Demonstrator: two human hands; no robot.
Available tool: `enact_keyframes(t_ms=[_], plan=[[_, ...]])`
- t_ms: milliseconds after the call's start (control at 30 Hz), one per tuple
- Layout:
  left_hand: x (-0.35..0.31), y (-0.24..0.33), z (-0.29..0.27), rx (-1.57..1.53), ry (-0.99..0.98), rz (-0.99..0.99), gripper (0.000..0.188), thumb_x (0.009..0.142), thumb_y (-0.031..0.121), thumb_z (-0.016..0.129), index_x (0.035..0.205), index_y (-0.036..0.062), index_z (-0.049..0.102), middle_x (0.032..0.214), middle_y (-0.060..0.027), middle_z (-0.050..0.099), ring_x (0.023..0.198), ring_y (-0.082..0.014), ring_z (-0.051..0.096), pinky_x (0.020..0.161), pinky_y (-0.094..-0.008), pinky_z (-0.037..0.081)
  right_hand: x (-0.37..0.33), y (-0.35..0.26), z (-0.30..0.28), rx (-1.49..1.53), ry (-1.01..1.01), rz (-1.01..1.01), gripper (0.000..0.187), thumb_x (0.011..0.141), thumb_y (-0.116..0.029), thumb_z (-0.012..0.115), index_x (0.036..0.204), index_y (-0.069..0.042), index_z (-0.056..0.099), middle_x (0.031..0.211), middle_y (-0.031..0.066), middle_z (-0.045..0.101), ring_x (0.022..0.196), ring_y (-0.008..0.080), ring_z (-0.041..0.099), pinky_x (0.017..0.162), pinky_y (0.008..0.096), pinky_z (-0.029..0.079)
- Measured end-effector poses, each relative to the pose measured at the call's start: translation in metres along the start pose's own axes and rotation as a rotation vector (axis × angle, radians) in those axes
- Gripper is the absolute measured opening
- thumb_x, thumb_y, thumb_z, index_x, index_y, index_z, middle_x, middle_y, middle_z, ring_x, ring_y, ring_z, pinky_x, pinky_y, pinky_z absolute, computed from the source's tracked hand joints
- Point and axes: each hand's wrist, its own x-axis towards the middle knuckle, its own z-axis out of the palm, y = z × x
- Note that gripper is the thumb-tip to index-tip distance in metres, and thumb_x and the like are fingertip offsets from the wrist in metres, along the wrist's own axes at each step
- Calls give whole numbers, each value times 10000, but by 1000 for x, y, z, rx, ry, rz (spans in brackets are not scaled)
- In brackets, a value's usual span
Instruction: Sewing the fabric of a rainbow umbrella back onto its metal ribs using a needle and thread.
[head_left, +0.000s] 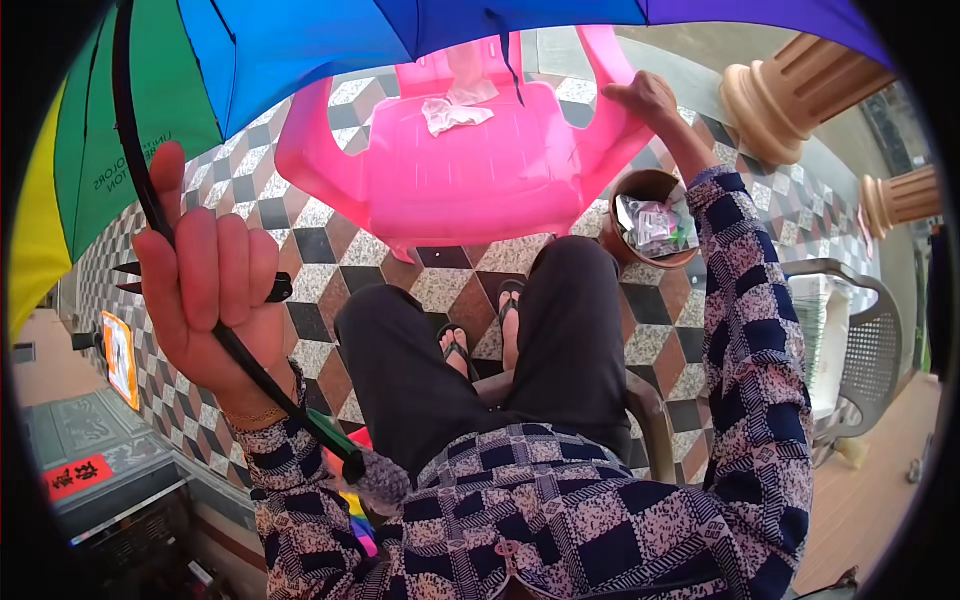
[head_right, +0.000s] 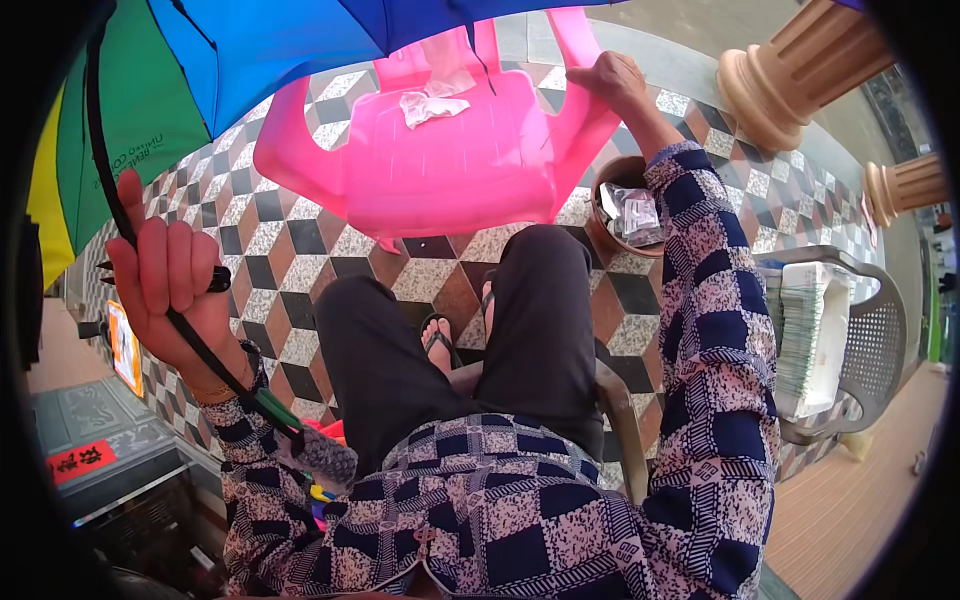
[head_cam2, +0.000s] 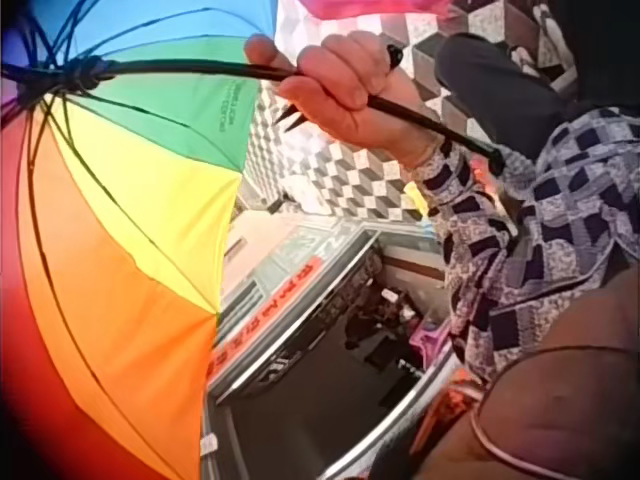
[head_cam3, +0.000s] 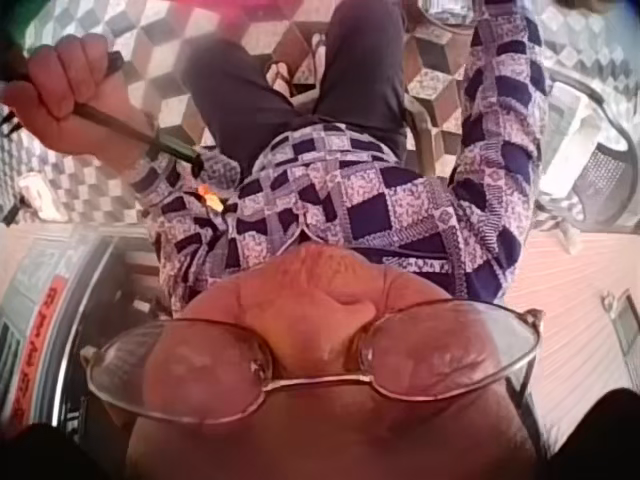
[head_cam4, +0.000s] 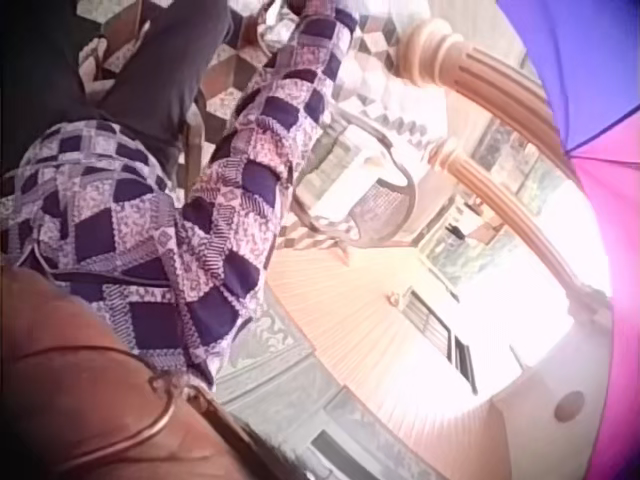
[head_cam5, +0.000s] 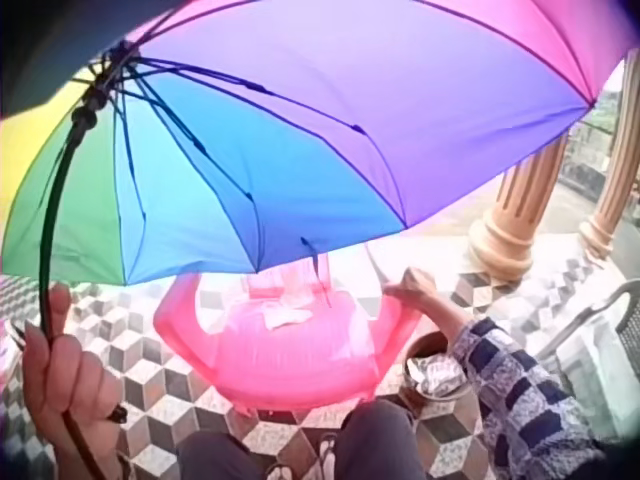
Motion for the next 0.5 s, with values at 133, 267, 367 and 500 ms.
enact_keyframes(t_ms=[133,267,367,500], plan=[[17,18,0,-31,-50,-153,480,982,242,369,1357,-39,264,529,65,369,465,-40,308,470,-215,252,-14,-6,37,88,-77,20,558,652,-467,628,803,70,655,710,250,626,691,340,648,651,398,499],[46,13,17,-92,-4,-254,461,976,194,386,1344,-59,273,535,40,374,479,-54,325,467,-220,259,-38,-11,42,77,-196,10,569,672,-484,634,810,68,652,717,237,628,720,342,645,643,403,494],[89,7,27,-114,-62,-242,456,979,183,373,1343,-68,264,544,32,378,485,-56,327,476,-221,263,-16,-13,22,71,-109,25,590,671,-505,649,821,67,645,732,227,632,721,350,642,641,409,492],[122,16,39,-222,-132,-262,424,980,159,357,1322,-80,280,551,26,378,493,-62,326,492,-225,270,12,-8,9,14,416,-89,523,691,-413,667,896,68,643,769,245,631,679,361,636,637,388,499]])
